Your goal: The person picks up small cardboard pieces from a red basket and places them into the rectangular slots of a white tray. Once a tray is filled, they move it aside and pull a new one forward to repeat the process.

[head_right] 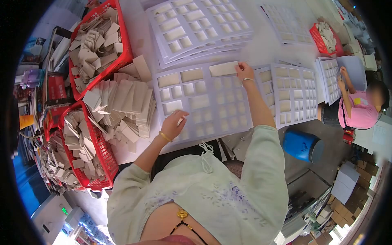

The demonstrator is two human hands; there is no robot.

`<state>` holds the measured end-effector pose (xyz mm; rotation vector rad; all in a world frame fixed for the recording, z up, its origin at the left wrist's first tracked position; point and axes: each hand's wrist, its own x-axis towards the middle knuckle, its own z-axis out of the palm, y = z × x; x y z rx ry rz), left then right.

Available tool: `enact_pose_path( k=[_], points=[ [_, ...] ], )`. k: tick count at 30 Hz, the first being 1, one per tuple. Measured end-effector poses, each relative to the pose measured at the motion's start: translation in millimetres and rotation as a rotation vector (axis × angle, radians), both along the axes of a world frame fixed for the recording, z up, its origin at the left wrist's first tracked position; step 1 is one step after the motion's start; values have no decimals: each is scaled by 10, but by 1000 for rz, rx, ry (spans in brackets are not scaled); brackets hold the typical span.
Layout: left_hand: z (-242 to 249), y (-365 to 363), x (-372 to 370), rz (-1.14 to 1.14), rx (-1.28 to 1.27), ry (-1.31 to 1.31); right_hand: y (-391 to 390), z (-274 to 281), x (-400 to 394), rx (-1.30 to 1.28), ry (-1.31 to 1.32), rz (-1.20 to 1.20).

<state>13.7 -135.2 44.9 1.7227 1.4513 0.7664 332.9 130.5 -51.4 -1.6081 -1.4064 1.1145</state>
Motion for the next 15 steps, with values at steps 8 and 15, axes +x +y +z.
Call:
enact_pose_path(
  k=[8,15],
  points=[
    [-386,1208,802,-107,244,308,30,-127,-34,-7,-161,26],
    [-773,1839,1072,-122,160,691,79,-195,-32,-15,-243,55]
  ],
)
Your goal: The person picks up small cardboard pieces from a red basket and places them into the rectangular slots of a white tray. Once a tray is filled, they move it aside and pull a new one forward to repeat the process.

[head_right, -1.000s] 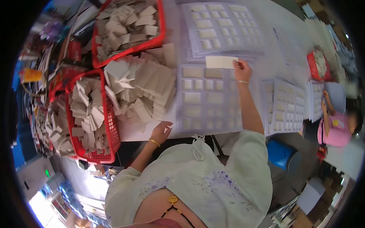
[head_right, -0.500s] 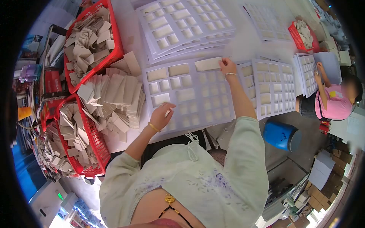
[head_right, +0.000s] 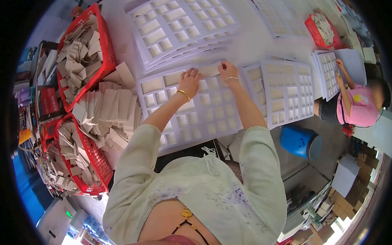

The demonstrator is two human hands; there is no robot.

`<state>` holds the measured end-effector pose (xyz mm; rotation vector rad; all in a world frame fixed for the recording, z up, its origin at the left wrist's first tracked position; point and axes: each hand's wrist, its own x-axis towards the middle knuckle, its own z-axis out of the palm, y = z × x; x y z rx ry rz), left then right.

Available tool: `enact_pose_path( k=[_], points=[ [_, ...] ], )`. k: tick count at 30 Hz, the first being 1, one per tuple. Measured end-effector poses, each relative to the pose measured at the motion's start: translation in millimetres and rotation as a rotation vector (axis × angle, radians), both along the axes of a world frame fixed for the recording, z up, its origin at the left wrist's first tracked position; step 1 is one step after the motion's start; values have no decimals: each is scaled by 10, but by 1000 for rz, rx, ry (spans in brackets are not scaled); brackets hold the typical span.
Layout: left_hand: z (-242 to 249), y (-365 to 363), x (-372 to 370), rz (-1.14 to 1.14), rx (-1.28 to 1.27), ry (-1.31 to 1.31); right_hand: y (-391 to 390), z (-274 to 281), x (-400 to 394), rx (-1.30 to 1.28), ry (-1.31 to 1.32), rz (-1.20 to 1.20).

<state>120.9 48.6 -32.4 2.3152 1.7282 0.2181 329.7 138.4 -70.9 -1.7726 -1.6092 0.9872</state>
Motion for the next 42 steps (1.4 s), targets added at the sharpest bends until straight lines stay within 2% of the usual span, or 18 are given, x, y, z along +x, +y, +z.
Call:
enact_pose_path(
  k=[3,6,9,12,15,18,21,24,27,28,31,33,36,39,41,42],
  points=[
    [-17,-8,-11,3,-6,22,-46,210,-52,-179,81,-60],
    [-39,-22,17,-29,19,23,-58,74,21,-31,-28,17],
    [-54,-36,40,-56,26,43,-152,252,32,468,-375,8],
    [-66,-27,57,-36,-6,34,-188,410,112,302,-413,108],
    [-63,-17,69,-34,-14,68,-293,439,142,312,-802,388],
    [-41,-30,71,-32,-13,73,-391,508,106,400,-835,376],
    [-37,-24,70,-25,-24,71,-391,501,154,369,-756,346],
    [-7,14,75,4,-113,15,-420,368,144,252,-843,427],
    [-101,-12,100,32,-49,64,-397,446,73,270,-1015,433],
    [-68,-55,82,44,-30,63,-371,433,77,279,-993,436],
    [194,-297,-87,42,88,-126,-430,575,-116,299,-967,418],
    [429,-623,-178,21,146,-243,-444,341,-121,264,-1001,437],
    [729,-1277,-505,18,139,-453,-401,459,-172,203,-1025,463],
    [797,-1929,-900,141,80,-507,-489,601,-314,372,-1056,379],
    [835,-2343,-1202,307,21,-524,-384,234,-235,307,-1079,491],
    [862,-2534,-1362,389,-6,-528,-359,287,-319,257,-1144,530]
  ],
)
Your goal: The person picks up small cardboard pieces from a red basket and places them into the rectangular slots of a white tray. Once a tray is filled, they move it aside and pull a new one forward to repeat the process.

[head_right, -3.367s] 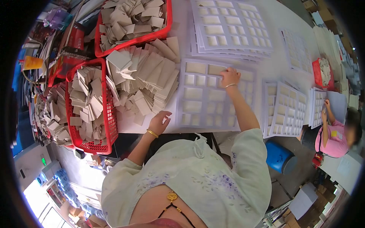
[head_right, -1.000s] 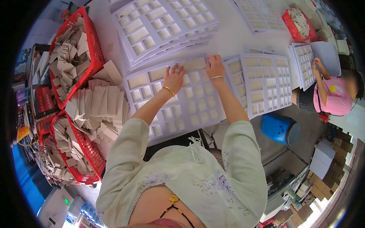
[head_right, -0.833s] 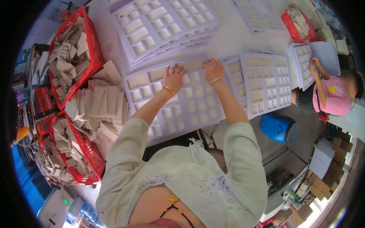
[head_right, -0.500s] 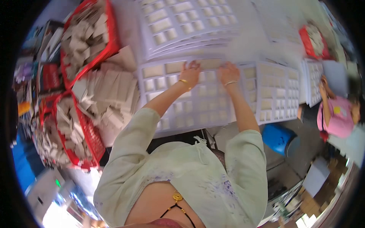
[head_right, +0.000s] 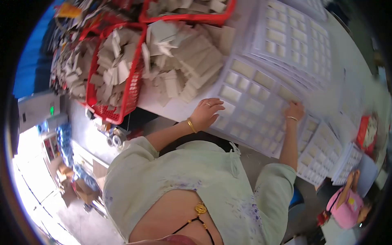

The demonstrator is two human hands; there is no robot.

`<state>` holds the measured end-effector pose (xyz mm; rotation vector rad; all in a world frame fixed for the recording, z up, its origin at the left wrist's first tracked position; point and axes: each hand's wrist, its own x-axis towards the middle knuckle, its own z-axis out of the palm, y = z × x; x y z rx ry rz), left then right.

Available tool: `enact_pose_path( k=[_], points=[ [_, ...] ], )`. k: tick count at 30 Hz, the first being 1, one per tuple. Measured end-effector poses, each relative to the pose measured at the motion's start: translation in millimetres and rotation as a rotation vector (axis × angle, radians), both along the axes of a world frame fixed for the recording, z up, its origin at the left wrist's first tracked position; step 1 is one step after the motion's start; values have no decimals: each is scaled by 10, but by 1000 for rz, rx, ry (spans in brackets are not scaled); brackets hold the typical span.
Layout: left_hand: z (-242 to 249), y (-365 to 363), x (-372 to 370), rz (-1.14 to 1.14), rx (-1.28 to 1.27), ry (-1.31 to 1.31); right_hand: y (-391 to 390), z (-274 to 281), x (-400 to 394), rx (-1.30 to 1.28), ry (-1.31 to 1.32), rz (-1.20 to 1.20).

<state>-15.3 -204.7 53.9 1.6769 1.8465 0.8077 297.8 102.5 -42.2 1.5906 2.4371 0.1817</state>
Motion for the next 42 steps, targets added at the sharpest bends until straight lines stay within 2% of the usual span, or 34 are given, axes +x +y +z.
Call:
enact_pose_path(
  k=[5,8,9,10,11,12,13,14,15,16,18,21,22,24,27,30,34,36,40,41,42],
  points=[
    [332,-696,-716,309,158,49,120,366,-419,-55,-381,12],
    [588,-1062,-1241,445,212,177,73,519,-986,79,-16,202],
    [587,-1198,-1469,489,255,240,27,585,-1263,115,111,345],
    [578,-1328,-1704,568,295,443,-74,684,-1595,149,237,479],
    [709,-1409,-1941,671,362,309,-244,853,-1988,153,417,635],
    [831,-1528,-2164,757,302,359,-478,1073,-2423,157,595,788],
    [721,-1693,-2408,885,282,386,-757,1306,-2835,134,676,876],
    [805,-1830,-2551,1066,138,105,-1055,1527,-3226,107,754,964],
    [684,-2041,-2808,1099,104,264,-1330,1706,-3560,87,831,1043],
    [708,-2227,-2968,935,127,556,-1585,1835,-3853,61,905,1120],
    [611,-2505,-3207,1075,-91,336,-2032,1949,-4369,-111,991,1275],
    [452,-2790,-3367,787,-417,172,-2702,1929,-5014,-296,1036,1474],
    [365,-2837,-3383,653,-477,256,-2910,1877,-5198,-366,1038,1533],
    [90,-2831,-3362,376,-589,414,-3283,1786,-5502,-473,752,1587],
    [-598,-2788,-3397,151,-520,421,-3782,1556,-5913,-555,466,1538],
    [24,-2357,-3155,237,-1010,397,-4043,1372,-6199,-668,-43,1485],
    [222,-2546,-3280,478,-855,402,-4169,1119,-6342,-596,-413,1502],
    [573,-2755,-3322,589,-715,403,-4264,1110,-6343,-591,-454,1544],
    [717,-2999,-3385,823,-555,316,-4457,856,-6316,-523,-570,1613],
    [756,-3025,-3344,864,-518,300,-4474,749,-6324,-612,-571,1583],
    [778,-3045,-3294,904,-481,281,-4477,767,-6340,-595,-574,1586]
  ],
)
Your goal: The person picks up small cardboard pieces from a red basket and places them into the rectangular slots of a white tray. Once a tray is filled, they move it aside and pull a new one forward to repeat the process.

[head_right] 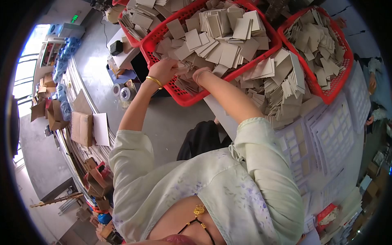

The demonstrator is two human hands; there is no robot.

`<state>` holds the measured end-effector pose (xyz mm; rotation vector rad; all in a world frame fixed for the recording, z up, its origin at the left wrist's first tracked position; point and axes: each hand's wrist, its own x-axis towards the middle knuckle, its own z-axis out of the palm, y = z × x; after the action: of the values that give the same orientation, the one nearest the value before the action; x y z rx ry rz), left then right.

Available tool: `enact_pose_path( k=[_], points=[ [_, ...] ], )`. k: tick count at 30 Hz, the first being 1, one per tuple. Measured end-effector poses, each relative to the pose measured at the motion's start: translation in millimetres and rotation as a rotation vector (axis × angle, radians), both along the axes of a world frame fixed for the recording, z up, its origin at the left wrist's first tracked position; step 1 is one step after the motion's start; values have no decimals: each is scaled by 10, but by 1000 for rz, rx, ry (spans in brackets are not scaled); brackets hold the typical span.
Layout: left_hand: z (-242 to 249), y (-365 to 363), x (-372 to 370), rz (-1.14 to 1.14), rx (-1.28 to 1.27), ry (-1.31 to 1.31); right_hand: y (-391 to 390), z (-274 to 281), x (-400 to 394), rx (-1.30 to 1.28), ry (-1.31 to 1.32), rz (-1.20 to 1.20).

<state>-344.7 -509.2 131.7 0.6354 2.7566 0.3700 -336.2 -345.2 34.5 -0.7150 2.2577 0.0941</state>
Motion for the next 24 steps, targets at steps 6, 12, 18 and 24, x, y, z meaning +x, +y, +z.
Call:
enact_pose_path(
  k=[6,12,18,24],
  points=[
    [-87,-48,177,3,199,72,88,-100,-81,54,-63,40],
    [-45,22,251,143,518,-43,175,82,-30,-179,7,22],
    [-61,136,412,181,805,-53,551,571,163,-464,428,-364],
    [80,872,755,119,879,-395,1663,912,1189,-1037,908,-914]
  ],
)
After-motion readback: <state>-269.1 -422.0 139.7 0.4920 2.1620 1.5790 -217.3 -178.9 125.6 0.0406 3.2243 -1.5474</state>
